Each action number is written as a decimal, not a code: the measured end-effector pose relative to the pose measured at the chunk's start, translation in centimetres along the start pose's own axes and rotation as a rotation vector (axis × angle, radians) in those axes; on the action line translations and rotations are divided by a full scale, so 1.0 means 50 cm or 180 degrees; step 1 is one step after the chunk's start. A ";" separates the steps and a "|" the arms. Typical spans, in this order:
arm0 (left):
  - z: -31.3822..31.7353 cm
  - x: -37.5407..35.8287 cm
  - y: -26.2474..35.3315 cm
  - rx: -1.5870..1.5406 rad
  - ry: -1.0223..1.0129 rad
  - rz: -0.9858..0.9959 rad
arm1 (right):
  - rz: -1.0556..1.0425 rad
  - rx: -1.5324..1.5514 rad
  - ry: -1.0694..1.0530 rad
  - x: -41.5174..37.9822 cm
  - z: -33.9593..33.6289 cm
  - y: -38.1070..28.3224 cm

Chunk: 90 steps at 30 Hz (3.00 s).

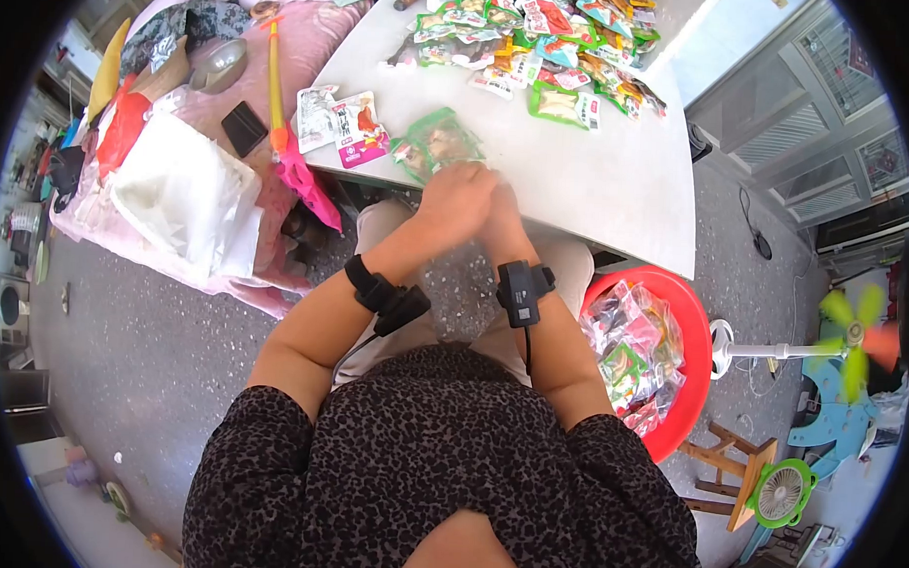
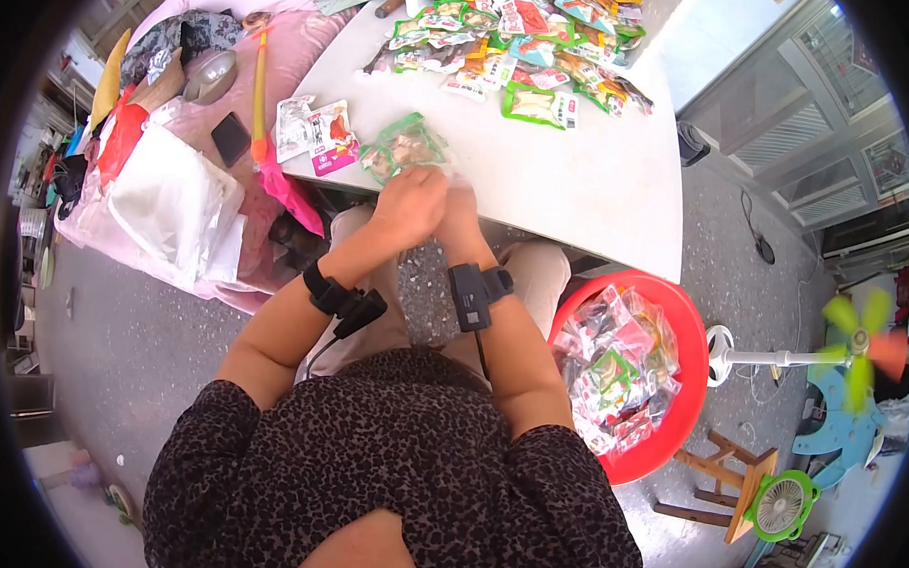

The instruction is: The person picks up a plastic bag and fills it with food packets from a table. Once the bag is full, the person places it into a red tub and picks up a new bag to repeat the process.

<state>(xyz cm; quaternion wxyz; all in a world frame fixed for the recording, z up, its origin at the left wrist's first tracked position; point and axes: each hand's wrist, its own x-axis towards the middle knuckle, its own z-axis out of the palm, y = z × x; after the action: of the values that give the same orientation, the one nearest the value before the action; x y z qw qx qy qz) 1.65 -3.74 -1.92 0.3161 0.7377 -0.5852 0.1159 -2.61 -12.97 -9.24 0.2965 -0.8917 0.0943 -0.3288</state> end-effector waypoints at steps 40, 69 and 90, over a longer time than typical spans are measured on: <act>0.036 -0.024 0.005 -0.0747 0.0043 0.0266 | 0.3333 0.5956 0.0362 0.006 -0.022 0.000; -0.136 0.042 -0.026 -0.2171 -0.0162 -0.0573 | -0.0251 -0.0331 -0.0104 0.054 -0.337 -0.124; -0.095 -0.085 0.014 -0.3555 -0.1089 -0.1278 | 0.0528 -0.0016 -0.0803 -0.147 -0.454 -0.179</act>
<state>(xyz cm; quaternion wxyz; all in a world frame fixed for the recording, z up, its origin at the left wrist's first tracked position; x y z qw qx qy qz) 0.69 2.43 -0.30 0.5719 0.5646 -0.4496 -0.3898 -23.06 -13.69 5.95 0.3300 -0.9158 0.1305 -0.1883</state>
